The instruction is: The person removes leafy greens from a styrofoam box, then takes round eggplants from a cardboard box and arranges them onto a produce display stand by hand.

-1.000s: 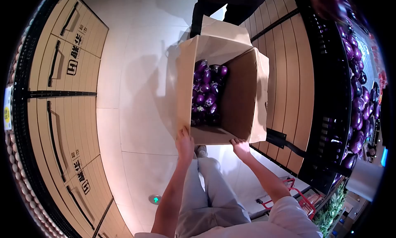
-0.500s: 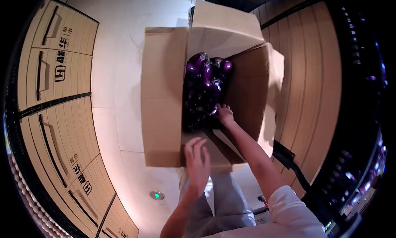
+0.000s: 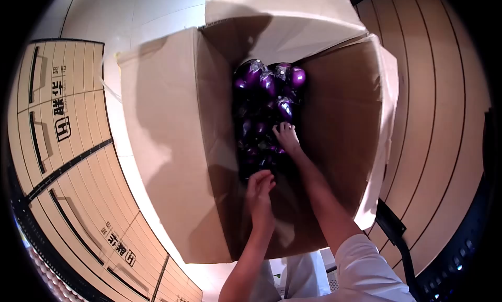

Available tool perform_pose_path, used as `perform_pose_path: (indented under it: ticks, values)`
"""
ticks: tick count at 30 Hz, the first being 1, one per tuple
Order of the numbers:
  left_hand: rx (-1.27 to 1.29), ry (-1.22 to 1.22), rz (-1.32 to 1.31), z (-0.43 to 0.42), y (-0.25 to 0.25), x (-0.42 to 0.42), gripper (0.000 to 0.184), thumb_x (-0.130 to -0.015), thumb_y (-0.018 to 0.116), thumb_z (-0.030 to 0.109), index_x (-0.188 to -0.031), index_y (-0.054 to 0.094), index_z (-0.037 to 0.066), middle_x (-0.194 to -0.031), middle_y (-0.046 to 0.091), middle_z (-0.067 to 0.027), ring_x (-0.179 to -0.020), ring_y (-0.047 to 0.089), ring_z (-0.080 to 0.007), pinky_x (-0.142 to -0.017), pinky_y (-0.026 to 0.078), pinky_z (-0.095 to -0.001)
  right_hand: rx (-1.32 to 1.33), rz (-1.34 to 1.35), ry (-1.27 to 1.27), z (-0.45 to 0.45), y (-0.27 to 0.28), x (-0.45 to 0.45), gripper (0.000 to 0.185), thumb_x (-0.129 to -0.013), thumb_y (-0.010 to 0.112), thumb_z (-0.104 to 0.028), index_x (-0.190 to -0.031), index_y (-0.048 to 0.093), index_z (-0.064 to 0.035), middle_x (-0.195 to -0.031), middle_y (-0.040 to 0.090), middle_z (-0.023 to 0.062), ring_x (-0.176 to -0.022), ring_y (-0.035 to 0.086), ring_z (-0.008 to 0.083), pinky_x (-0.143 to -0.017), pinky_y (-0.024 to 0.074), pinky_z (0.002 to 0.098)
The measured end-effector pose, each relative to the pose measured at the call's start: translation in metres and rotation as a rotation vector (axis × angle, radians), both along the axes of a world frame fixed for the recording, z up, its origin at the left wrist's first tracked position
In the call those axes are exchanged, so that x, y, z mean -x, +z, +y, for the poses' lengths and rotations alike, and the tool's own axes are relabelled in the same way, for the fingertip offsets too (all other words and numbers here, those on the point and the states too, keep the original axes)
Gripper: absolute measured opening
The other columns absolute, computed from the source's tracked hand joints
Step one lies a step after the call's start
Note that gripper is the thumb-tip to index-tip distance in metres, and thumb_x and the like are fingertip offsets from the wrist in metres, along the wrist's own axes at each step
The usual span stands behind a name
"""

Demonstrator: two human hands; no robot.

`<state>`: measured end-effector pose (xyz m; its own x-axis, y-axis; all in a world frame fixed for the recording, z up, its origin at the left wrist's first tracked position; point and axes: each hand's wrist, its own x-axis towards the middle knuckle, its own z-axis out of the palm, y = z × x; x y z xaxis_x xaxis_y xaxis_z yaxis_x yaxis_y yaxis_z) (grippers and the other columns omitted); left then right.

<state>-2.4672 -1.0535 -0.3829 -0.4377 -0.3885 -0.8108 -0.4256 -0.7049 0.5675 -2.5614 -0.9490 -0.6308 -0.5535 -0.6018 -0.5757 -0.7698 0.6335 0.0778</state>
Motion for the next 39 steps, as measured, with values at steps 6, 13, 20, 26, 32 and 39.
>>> perform_pose_path:
  ticks: [6, 13, 20, 26, 32, 39]
  values:
    - [0.629, -0.159, -0.258, 0.024, -0.087, 0.042, 0.053, -0.072, 0.072, 0.022, -0.117, 0.047, 0.008, -0.111, 0.048, -0.0057, -0.104, 0.045, -0.0159, -0.088, 0.038, -0.0293, 0.450, -0.388, -1.380, -0.006, 0.122, -0.017, 0.088, -0.057, 0.076, -0.041, -0.126, 0.034, -0.0052, -0.114, 0.049, 0.0233, -0.108, 0.048, 0.0369, -0.088, 0.0405, 0.0428]
    - [0.042, -0.105, -0.012, -0.008, -0.086, 0.061, 0.049, -0.071, 0.073, 0.018, -0.113, 0.047, 0.010, -0.100, 0.054, -0.0029, -0.091, 0.051, -0.0109, -0.078, 0.042, -0.0248, 0.840, -1.165, -1.252, 0.017, 0.163, 0.063, 0.071, -0.072, 0.071, -0.030, -0.128, 0.040, 0.0004, -0.121, 0.049, 0.0203, -0.112, 0.048, 0.0243, -0.093, 0.0392, 0.0360]
    - [-0.252, 0.095, -0.077, -0.001, -0.047, 0.054, 0.054, -0.076, 0.068, 0.020, -0.121, 0.038, 0.016, -0.112, 0.045, -0.0047, -0.099, 0.049, -0.0187, -0.080, 0.045, -0.0363, 0.070, 0.415, 0.156, -0.032, 0.054, 0.173, 0.036, -0.085, 0.044, -0.022, -0.118, 0.046, -0.0065, -0.125, 0.041, 0.0179, -0.118, 0.036, 0.0348, -0.096, 0.0305, 0.0502]
    - [-0.479, 0.076, 0.040, -0.015, -0.016, 0.029, 0.050, -0.078, 0.065, 0.021, -0.121, 0.038, 0.016, -0.113, 0.046, -0.0038, -0.106, 0.047, -0.0186, -0.084, 0.044, -0.0361, -0.030, 0.599, 0.334, -0.020, 0.024, 0.166, 0.030, -0.085, 0.039, -0.025, -0.106, 0.051, -0.0071, -0.100, 0.051, 0.0174, -0.096, 0.047, 0.0364, -0.074, 0.0397, 0.0487]
    - [-0.447, 0.037, 0.156, -0.042, 0.066, 0.013, 0.038, -0.086, 0.054, 0.023, -0.118, 0.046, 0.007, -0.111, 0.055, -0.0088, -0.104, 0.052, -0.0233, -0.088, 0.044, -0.0413, 0.128, 0.465, -0.587, -0.034, 0.094, 0.078, 0.081, -0.059, 0.072, -0.037, -0.125, 0.040, -0.0035, -0.121, 0.042, 0.0267, -0.114, 0.039, 0.0405, -0.092, 0.0367, 0.0485]
    - [-0.577, -0.219, 0.352, -0.092, 0.212, -0.006, 0.050, -0.087, 0.050, 0.037, -0.124, 0.037, 0.006, -0.118, 0.048, -0.0128, -0.108, 0.048, -0.0269, -0.096, 0.037, -0.0442, 1.035, -0.238, -1.496, -0.014, 0.386, -0.037, 0.078, -0.057, 0.075, -0.054, -0.103, 0.043, 0.0010, -0.100, 0.055, 0.0200, -0.089, 0.058, 0.0280, -0.082, 0.0455, 0.0349]
